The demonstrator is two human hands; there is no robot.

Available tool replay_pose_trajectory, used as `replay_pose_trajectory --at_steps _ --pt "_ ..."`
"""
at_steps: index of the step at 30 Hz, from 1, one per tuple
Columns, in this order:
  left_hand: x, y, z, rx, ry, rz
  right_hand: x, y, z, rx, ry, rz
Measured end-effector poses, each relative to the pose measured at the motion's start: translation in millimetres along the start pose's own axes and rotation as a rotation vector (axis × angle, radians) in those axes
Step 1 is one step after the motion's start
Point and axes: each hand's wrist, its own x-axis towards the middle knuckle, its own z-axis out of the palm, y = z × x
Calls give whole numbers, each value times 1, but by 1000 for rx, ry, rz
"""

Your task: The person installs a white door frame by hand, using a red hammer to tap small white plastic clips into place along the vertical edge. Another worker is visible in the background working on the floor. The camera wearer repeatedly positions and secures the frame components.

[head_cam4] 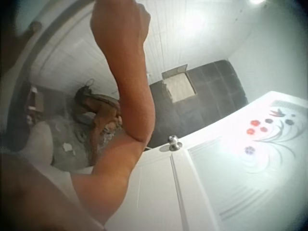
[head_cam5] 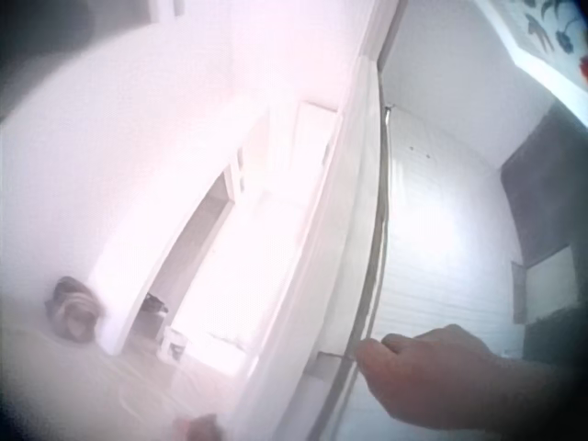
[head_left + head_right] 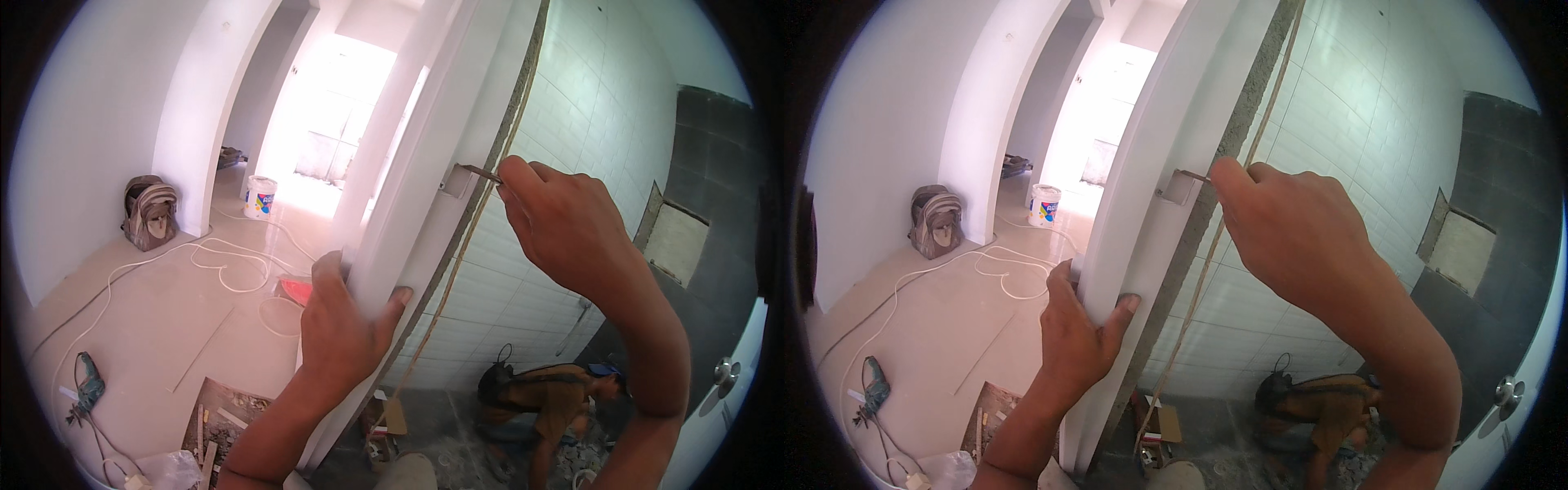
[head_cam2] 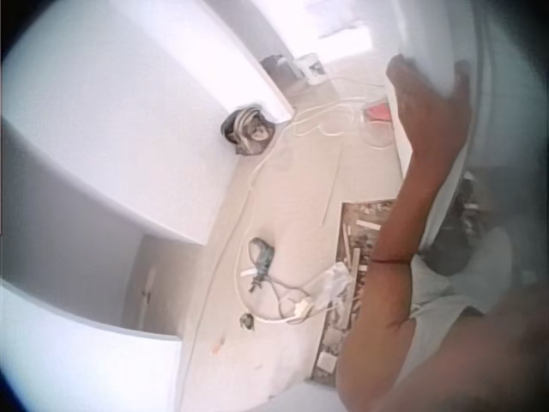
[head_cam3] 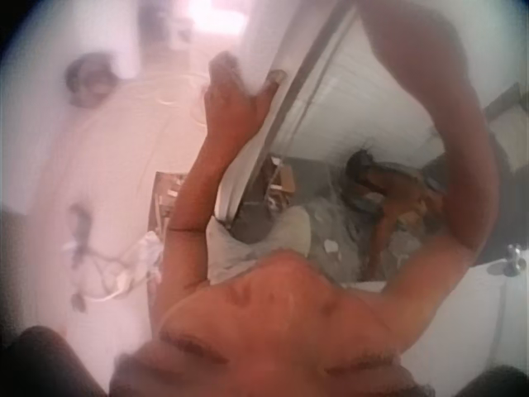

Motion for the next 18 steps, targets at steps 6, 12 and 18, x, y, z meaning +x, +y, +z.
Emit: replay_pose_trajectory --at_steps 6,12,18 --pt "2 1 -2 8 13 31 1 1 7 -77 35 -20" --pt "2 3 -3 65 -16 7 0 -5 -4 -221 41 -92" --pt "4 3 -8 111 -33 58 2 -10 -17 -332 -96 -60"
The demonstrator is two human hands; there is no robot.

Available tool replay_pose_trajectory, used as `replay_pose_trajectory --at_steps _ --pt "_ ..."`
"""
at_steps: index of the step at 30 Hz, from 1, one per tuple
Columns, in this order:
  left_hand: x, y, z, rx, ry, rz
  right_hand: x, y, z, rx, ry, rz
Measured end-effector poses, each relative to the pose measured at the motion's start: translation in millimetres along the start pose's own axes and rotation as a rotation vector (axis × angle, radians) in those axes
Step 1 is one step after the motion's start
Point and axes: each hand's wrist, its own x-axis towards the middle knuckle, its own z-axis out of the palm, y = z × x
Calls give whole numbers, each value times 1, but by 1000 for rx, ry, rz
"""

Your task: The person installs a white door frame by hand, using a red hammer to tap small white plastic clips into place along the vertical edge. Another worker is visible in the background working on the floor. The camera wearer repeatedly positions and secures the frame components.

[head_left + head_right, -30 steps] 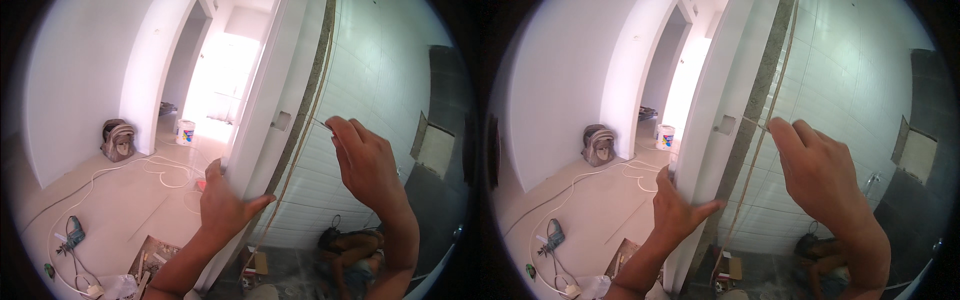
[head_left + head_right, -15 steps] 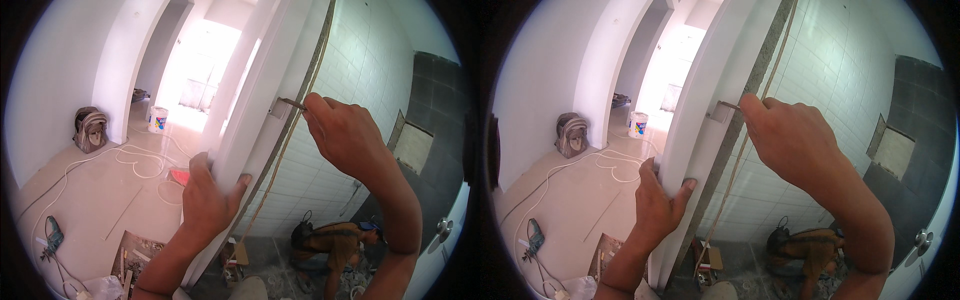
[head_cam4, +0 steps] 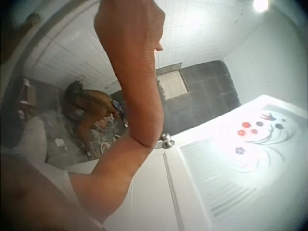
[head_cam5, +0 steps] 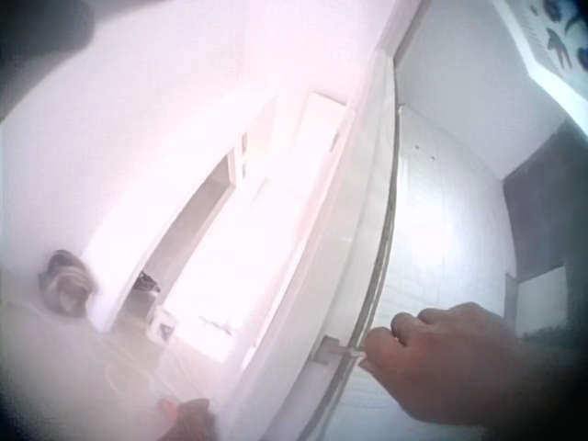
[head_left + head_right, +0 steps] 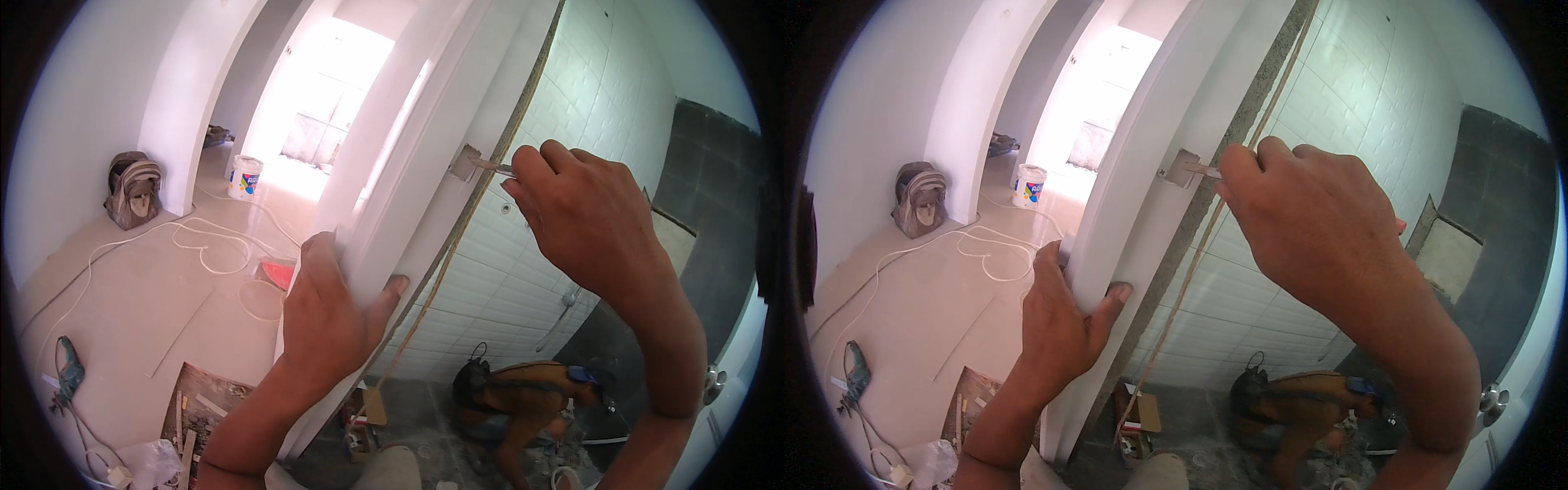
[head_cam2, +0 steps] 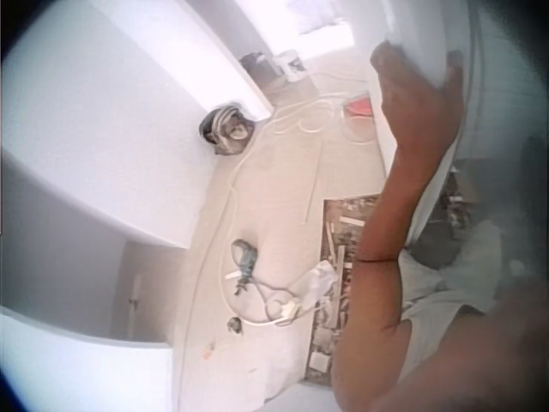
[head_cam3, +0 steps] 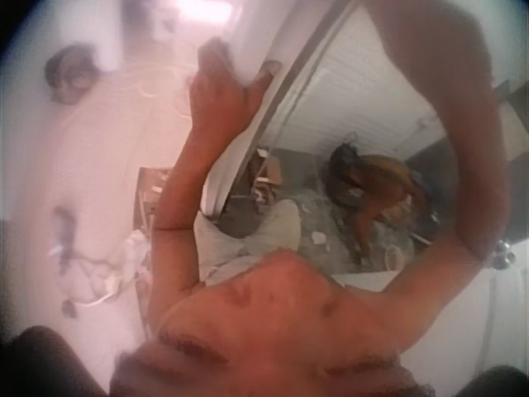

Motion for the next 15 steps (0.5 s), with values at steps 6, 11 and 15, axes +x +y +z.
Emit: replay_pose_trajectory --at_steps 6,11,15 --pt "0 0 1 -105 33 -39 3 1 -1 -113 146 -133" --pt "0 1 -2 -106 -24 -110 1 -5 -5 -191 -29 -32" --pt "1 2 -3 -108 -24 -115 6 -9 -12 -305 -19 -31"
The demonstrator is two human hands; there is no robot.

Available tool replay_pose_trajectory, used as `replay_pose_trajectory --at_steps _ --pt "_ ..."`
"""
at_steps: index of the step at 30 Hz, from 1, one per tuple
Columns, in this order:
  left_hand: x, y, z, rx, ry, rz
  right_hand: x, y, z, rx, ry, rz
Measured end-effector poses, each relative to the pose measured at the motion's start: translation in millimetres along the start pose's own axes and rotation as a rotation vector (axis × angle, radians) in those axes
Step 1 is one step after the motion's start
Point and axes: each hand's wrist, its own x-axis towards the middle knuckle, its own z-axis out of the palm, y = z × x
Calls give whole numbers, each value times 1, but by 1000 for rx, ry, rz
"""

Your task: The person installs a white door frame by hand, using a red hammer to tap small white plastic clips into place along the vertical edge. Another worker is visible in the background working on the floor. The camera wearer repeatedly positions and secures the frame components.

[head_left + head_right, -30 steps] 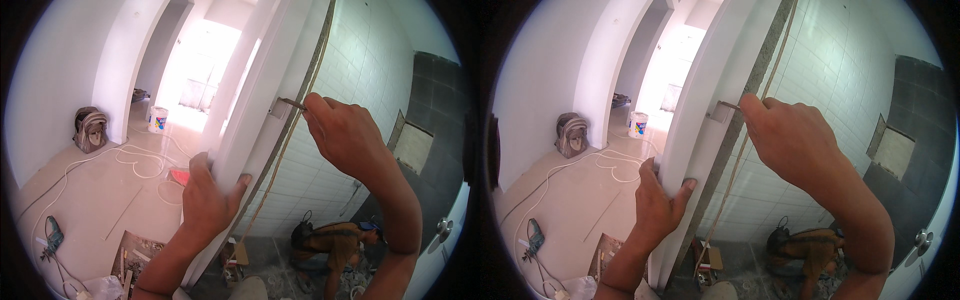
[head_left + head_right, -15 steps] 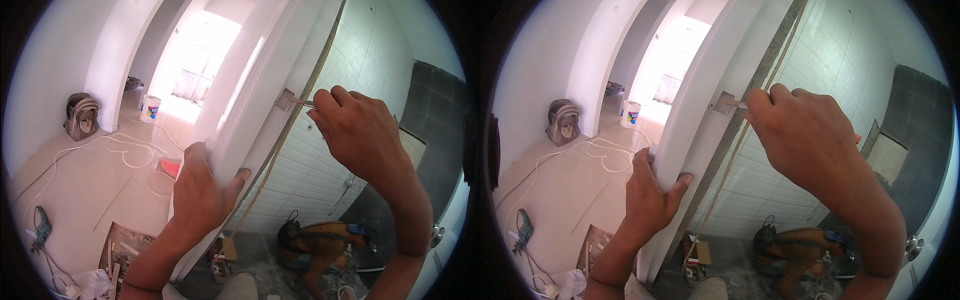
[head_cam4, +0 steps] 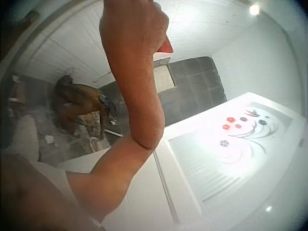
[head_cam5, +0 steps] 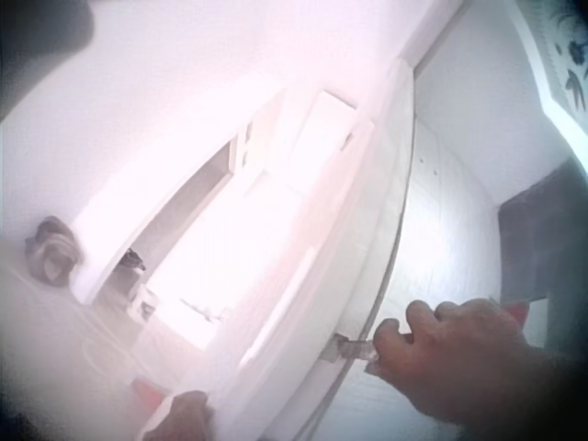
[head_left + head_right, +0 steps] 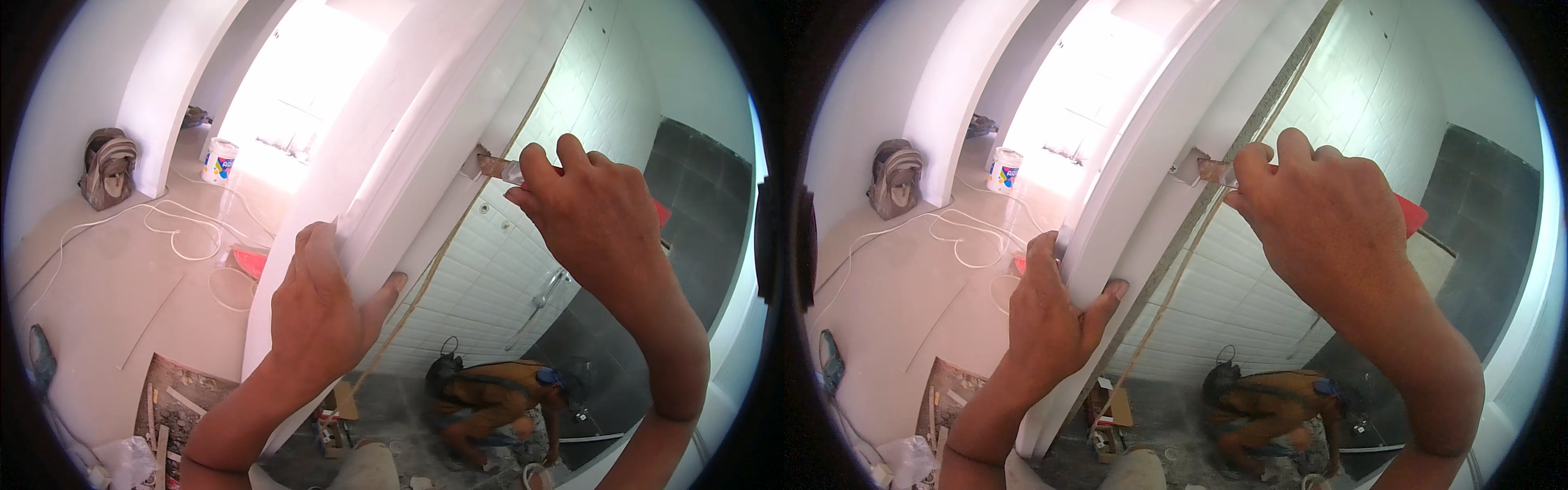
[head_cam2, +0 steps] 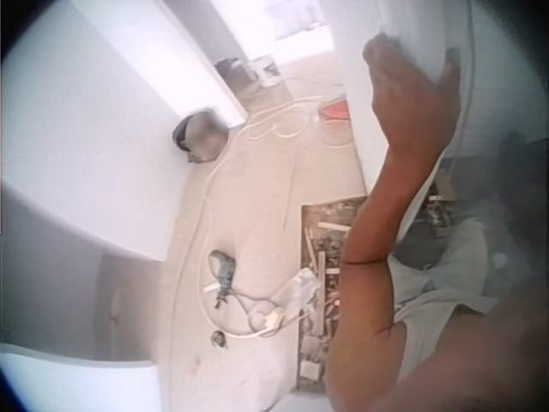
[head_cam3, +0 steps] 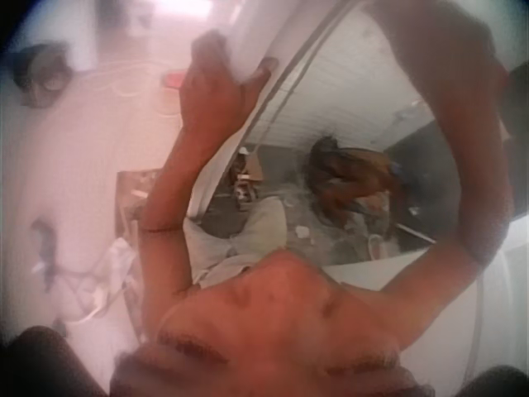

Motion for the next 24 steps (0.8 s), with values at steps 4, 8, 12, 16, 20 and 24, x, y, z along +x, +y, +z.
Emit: replay_pose_trajectory --at_steps 4,8,12,16,20,24 --pt "0 0 2 72 61 75 7 3 -15 -77 -88 -35" --pt "-1 -3 4 57 31 102 11 -5 -25 -85 -79 -31" --pt "-1 -7 6 9 153 210 12 -18 -24 -153 -84 27" --pt "-3 -7 9 48 131 155 10 -14 -25 -111 -72 -17" --pt "-5 -6 9 24 135 151 -10 -3 -39 12 -32 42" --pt "-7 -8 9 28 148 182 -9 7 -19 299 120 38"
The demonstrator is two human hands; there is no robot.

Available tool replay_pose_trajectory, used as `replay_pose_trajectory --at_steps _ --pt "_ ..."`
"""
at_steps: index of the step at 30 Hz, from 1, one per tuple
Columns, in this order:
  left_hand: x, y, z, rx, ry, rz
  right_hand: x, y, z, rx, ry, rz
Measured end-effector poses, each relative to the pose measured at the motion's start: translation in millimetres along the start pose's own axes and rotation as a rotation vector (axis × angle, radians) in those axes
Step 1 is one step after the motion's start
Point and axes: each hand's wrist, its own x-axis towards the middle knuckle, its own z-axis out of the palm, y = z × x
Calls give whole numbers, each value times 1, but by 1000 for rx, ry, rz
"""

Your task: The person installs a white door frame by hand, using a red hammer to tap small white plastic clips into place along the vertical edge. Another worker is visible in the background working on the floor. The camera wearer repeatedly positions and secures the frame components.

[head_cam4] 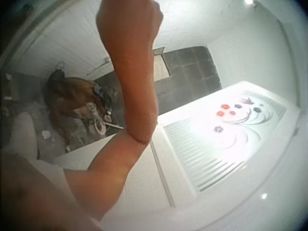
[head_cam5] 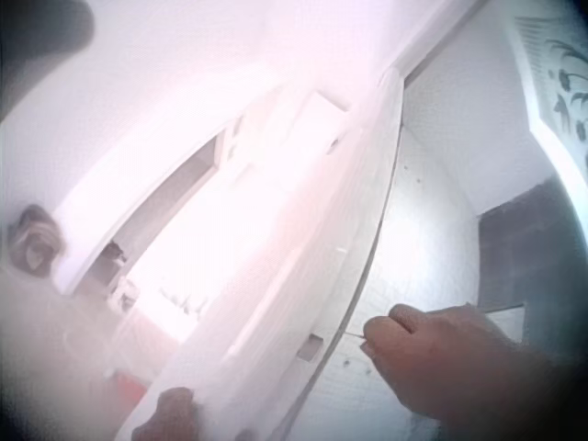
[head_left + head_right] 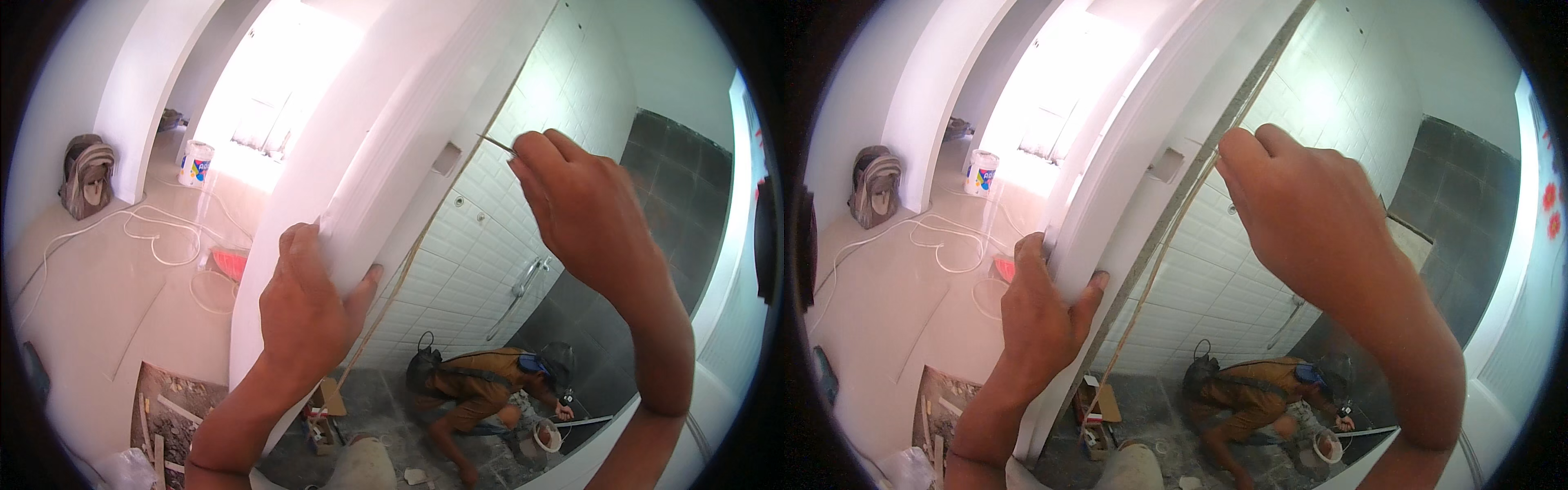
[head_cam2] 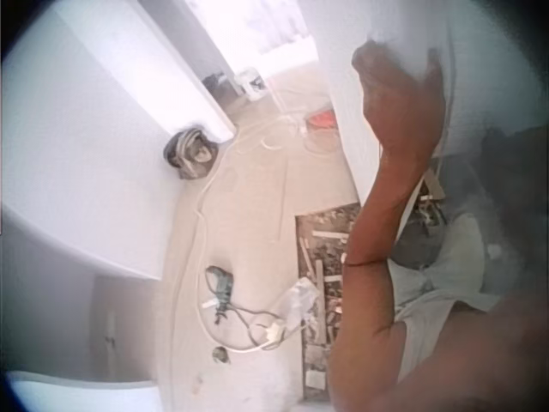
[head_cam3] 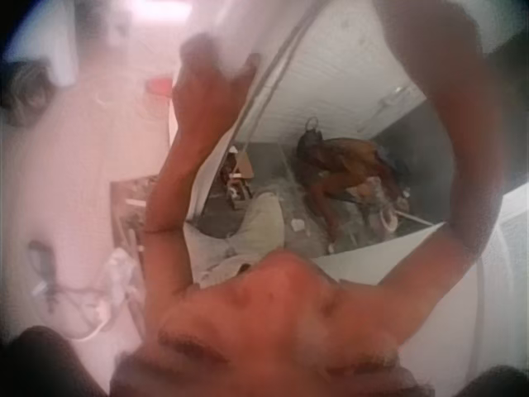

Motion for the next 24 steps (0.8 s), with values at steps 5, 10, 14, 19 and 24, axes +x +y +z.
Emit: replay_pose_trajectory --at_steps 5,10,14,19,24 --pt "-1 -2 0 4 -34 -29 1 12 39 244 22 76" --pt "-1 -1 1 30 -49 -13 3 10 56 271 51 77" --pt "1 -1 1 26 -64 -41 5 13 60 273 41 76" --pt "2 1 0 26 -71 -42 9 11 63 228 95 17" --pt "3 3 -1 9 -73 -24 12 8 62 223 84 44"
